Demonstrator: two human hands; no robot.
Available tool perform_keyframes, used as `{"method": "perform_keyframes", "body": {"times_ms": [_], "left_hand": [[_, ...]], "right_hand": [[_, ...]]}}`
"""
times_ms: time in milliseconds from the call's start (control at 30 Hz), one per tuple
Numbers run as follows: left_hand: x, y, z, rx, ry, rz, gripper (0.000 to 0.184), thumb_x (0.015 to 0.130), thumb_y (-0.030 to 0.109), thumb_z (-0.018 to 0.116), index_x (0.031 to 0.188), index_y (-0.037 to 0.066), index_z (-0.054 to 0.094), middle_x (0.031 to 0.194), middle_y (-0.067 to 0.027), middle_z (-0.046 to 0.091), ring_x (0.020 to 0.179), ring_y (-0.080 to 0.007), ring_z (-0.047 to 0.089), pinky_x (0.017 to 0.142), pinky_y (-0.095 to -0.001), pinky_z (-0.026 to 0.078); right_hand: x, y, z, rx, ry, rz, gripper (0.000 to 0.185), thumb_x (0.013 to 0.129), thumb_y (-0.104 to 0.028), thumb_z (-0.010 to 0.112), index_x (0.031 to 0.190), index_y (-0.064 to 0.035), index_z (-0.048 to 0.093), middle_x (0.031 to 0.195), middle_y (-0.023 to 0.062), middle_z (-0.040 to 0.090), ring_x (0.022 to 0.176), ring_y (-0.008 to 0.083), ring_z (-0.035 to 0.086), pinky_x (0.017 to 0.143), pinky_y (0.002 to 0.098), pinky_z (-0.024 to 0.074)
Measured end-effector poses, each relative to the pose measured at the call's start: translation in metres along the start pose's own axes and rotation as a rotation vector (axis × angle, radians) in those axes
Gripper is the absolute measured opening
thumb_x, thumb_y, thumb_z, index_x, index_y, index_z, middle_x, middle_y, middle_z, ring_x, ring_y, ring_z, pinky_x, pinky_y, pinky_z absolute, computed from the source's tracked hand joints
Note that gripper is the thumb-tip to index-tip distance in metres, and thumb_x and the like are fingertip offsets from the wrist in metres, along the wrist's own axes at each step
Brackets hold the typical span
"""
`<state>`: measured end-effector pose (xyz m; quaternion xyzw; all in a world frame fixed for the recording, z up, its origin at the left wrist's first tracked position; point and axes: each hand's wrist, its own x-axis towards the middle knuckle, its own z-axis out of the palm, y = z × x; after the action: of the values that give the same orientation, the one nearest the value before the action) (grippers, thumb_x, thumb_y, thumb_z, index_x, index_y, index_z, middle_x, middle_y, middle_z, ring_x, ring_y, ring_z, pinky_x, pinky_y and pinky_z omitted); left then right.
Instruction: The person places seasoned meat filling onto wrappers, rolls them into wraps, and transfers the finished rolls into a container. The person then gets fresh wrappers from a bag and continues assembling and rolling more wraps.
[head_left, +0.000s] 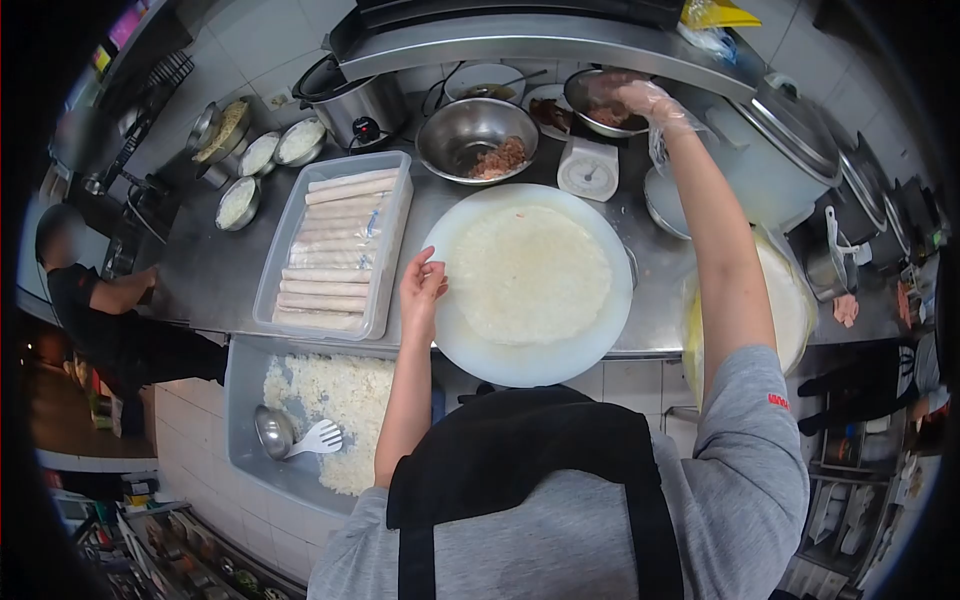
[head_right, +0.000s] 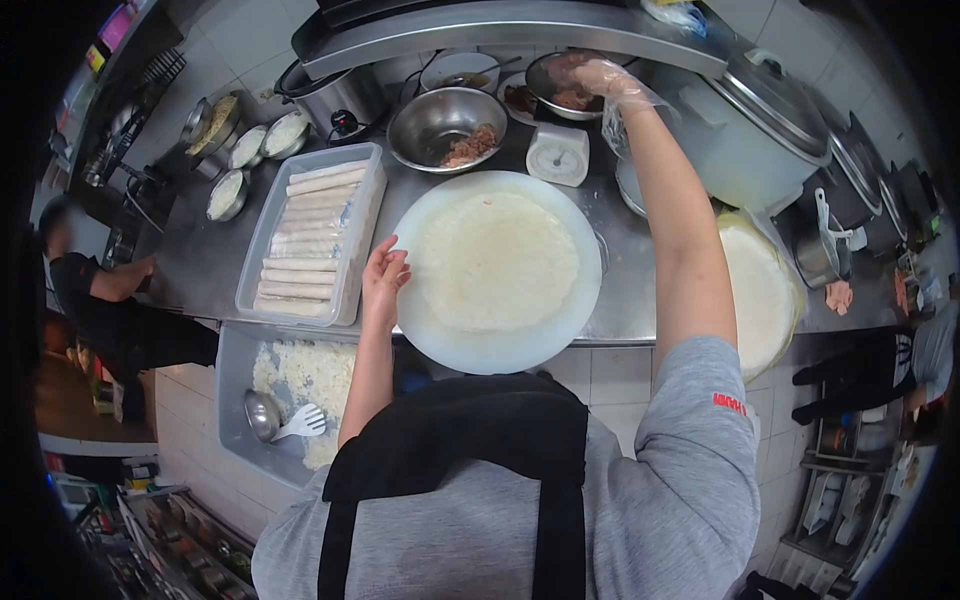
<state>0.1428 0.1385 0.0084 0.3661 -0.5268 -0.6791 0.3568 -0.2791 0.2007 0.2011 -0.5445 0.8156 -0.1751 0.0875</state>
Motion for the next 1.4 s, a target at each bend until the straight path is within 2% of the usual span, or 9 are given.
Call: {"method": "perform_keyframes", "body": {"times_ms": [100, 267, 467, 633, 667, 700, 767, 1000, 1400], "left_hand": [[-0.016, -0.002, -0.013, 0.011, 0.002, -0.019, 0.041, 0.09, 0.016, 0.063, 0.128, 0.009, 0.052, 0.096, 0.003, 0.057, 0.081, -0.0067, 0.055, 0.074, -0.0229, 0.046], [-0.033, 0.003, -0.028, -0.014, 0.032, 0.006, 0.038, 0.09, 0.016, 0.064, 0.125, 0.007, 0.055, 0.094, 0.0027, 0.058, 0.078, -0.0059, 0.055, 0.071, -0.021, 0.045], [-0.037, -0.002, -0.045, -0.012, 0.059, -0.014, 0.034, 0.091, 0.014, 0.061, 0.123, 0.007, 0.056, 0.094, 0.0022, 0.059, 0.079, -0.0057, 0.055, 0.071, -0.021, 0.046], [-0.017, 0.012, -0.023, 0.043, -0.013, 0.006, 0.032, 0.09, 0.01, 0.059, 0.121, 0.007, 0.058, 0.094, 0.0017, 0.058, 0.081, -0.0065, 0.056, 0.073, -0.022, 0.047], [-0.011, 0.015, -0.017, 0.045, -0.027, 0.02, 0.031, 0.09, 0.01, 0.059, 0.121, 0.007, 0.059, 0.094, 0.0017, 0.058, 0.08, -0.0067, 0.056, 0.073, -0.0221, 0.047], [-0.003, 0.017, -0.011, 0.048, -0.041, 0.036, 0.031, 0.089, 0.009, 0.059, 0.12, 0.006, 0.059, 0.094, 0.0017, 0.058, 0.08, -0.0069, 0.055, 0.073, -0.0222, 0.047], [0.006, 0.022, -0.003, 0.041, -0.079, 0.074, 0.031, 0.089, 0.008, 0.059, 0.12, 0.006, 0.059, 0.094, 0.0018, 0.058, 0.08, -0.0071, 0.055, 0.073, -0.0223, 0.046], [-0.003, 0.017, -0.003, -0.037, -0.148, 0.007, 0.032, 0.089, 0.003, 0.056, 0.12, 0.001, 0.057, 0.093, 0.001, 0.057, 0.081, -0.0067, 0.053, 0.075, -0.021, 0.045], [-0.006, 0.015, -0.013, -0.014, -0.117, -0.031, 0.028, 0.092, 0.011, 0.059, 0.12, 0.005, 0.059, 0.092, 0.0017, 0.057, 0.081, -0.0064, 0.054, 0.074, -0.0213, 0.045]], "right_hand": [[0.025, 0.039, 0.008, -0.34, 0.14, 0.024, 0.031, 0.084, -0.025, 0.064, 0.11, -0.0089, 0.068, 0.1, 0.0076, 0.07, 0.091, 0.0189, 0.065, 0.078, 0.0318, 0.0505], [-0.006, 0.027, 0.011, 1.082, 0.416, 0.207, 0.019, 0.085, -0.006, 0.064, 0.099, 0.0067, 0.065, 0.092, 0.0152, 0.068, 0.078, 0.0216, 0.065, 0.065, 0.0284, 0.0513], [-0.019, 0.03, 0.026, 1.681, 0.129, -0.041, 0.025, 0.088, -0.004, 0.06, 0.11, 0.0082, 0.058, 0.103, 0.0181, 0.066, 0.087, 0.0225, 0.066, 0.075, 0.0293, 0.0563], [-0.001, -0.049, 0.079, 1.443, -0.101, -0.265, 0.014, 0.083, -0.003, 0.064, 0.095, 0.0036, 0.066, 0.095, 0.0149, 0.068, 0.085, 0.0205, 0.067, 0.077, 0.0299, 0.056], [0.018, -0.051, 0.103, 0.897, 0.03, -0.611, 0.012, 0.08, -0.004, 0.066, 0.092, -0.0001, 0.069, 0.087, 0.0093, 0.069, 0.081, 0.0199, 0.067, 0.075, 0.0306, 0.0555], [0.014, -0.068, 0.105, 1.292, -0.27, -0.167, 0.017, 0.074, -0.003, 0.069, 0.091, -0.0011, 0.069, 0.083, 0.0045, 0.07, 0.078, 0.0165, 0.066, 0.072, 0.0292, 0.0549], [0.028, -0.103, 0.12, 0.048, -0.182, -0.475, 0.023, 0.07, -0.019, 0.07, 0.091, -0.0078, 0.069, 0.085, 0.0117, 0.069, 0.079, 0.0258, 0.065, 0.071, 0.0345, 0.0508], [0.067, -0.116, 0.184, -0.249, -0.467, -0.364, 0.033, 0.061, -0.019, 0.069, 0.089, -0.0024, 0.063, 0.081, 0.0147, 0.064, 0.08, 0.0314, 0.062, 0.071, 0.0414, 0.0479], [0.036, -0.122, 0.175, -0.168, -0.068, -0.512, 0.015, 0.074, -0.012, 0.063, 0.087, -0.0068, 0.066, 0.088, 0.0155, 0.066, 0.087, 0.0329, 0.063, 0.078, 0.0421, 0.0492]]}}
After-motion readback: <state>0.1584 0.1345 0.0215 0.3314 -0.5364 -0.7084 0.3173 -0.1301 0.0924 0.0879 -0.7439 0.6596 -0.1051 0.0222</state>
